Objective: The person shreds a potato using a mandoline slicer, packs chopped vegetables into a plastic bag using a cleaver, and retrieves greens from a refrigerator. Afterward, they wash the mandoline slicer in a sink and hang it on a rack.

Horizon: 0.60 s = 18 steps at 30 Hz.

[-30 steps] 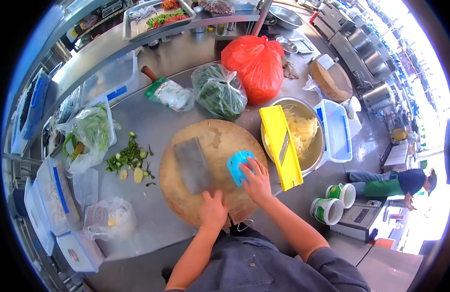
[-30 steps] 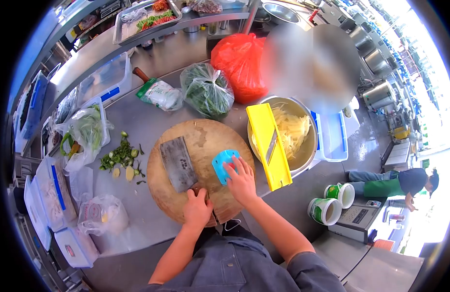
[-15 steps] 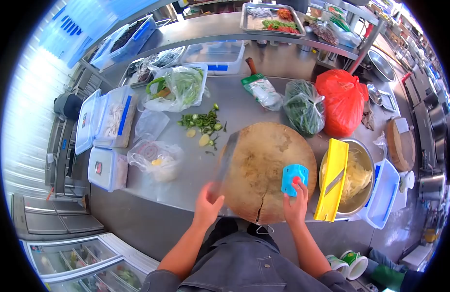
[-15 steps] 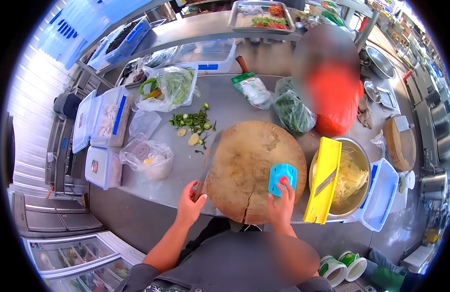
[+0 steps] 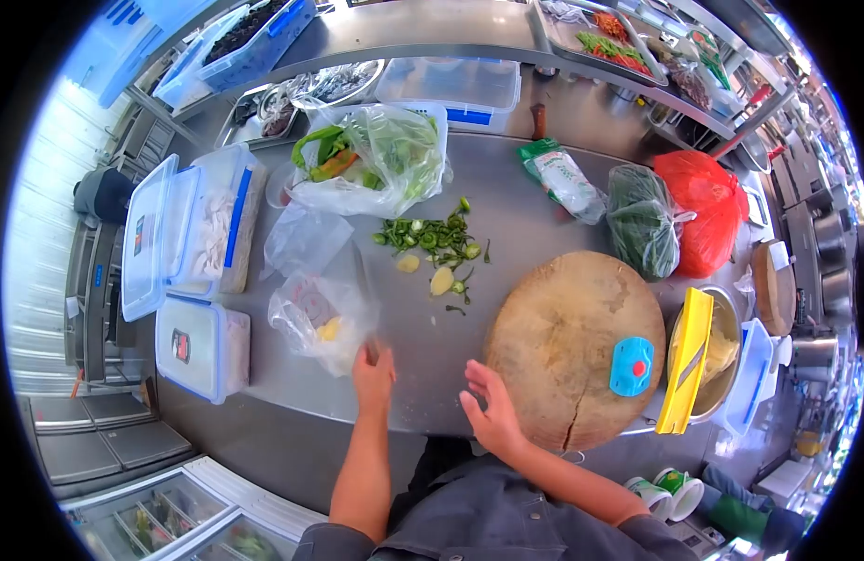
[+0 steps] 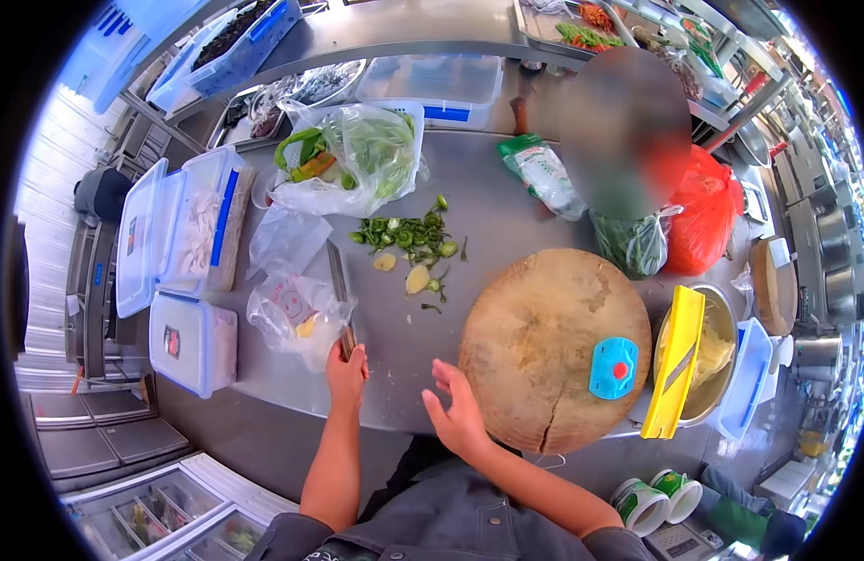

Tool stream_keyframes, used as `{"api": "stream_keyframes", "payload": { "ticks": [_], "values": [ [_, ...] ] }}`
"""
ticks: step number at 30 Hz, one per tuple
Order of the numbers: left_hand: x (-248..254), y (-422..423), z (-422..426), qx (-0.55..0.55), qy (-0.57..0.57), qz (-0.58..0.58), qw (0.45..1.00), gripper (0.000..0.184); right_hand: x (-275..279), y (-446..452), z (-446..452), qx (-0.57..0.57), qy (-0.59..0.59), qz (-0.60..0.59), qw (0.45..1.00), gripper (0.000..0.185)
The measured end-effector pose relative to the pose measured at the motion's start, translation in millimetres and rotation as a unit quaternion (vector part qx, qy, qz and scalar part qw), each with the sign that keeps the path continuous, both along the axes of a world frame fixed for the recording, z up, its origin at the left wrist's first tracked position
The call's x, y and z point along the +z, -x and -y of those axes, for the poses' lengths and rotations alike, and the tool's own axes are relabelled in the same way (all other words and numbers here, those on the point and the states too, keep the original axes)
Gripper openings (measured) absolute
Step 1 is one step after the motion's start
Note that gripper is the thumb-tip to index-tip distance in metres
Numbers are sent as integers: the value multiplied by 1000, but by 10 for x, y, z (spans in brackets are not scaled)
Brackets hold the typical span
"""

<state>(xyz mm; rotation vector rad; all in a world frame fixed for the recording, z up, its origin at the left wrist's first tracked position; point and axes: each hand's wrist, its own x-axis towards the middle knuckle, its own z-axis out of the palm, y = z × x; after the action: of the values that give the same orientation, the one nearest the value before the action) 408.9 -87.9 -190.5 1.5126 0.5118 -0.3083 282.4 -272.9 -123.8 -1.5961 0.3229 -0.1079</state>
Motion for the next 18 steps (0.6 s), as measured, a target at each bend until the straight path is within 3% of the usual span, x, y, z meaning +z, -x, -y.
{"api": "stream_keyframes", "payload": {
  "ticks": [2,3,5,7,9,11,12,14,16,18],
  "values": [
    [-251,-284,-165,-30,-46,-2,998,18,-239,-498,-241,-39,37,-14,998,52],
    [-653,-431,-265,-65,-110,57,990,32,-367,-761,-304,-73,73,-24,994,57],
    [-874,-629,-314,-105,-168,113,974,47,-616,-1286,-321,-150,154,-25,976,59],
    [-714,-726,-233,-183,-259,241,917,49,-778,-1727,-216,-194,176,-45,964,56],
    [-689,-659,-224,-197,-227,203,932,49,-787,-1939,-234,-221,191,-67,954,54],
    [-555,-542,-214,-205,-194,165,945,49,-462,-2013,-256,-201,184,21,962,44],
    [-388,-452,-221,-205,-158,92,961,50,-289,-2013,-328,-194,182,19,964,44],
    [-15,-357,-273,-202,-120,15,972,51,95,-1914,-475,-65,285,125,948,40],
    [281,-320,-335,-209,16,-152,966,55,376,-1954,-711,83,265,202,939,42],
    [-116,-147,-424,-190,60,-21,980,63,614,-2121,-1136,180,282,231,914,38]
  ]
}}
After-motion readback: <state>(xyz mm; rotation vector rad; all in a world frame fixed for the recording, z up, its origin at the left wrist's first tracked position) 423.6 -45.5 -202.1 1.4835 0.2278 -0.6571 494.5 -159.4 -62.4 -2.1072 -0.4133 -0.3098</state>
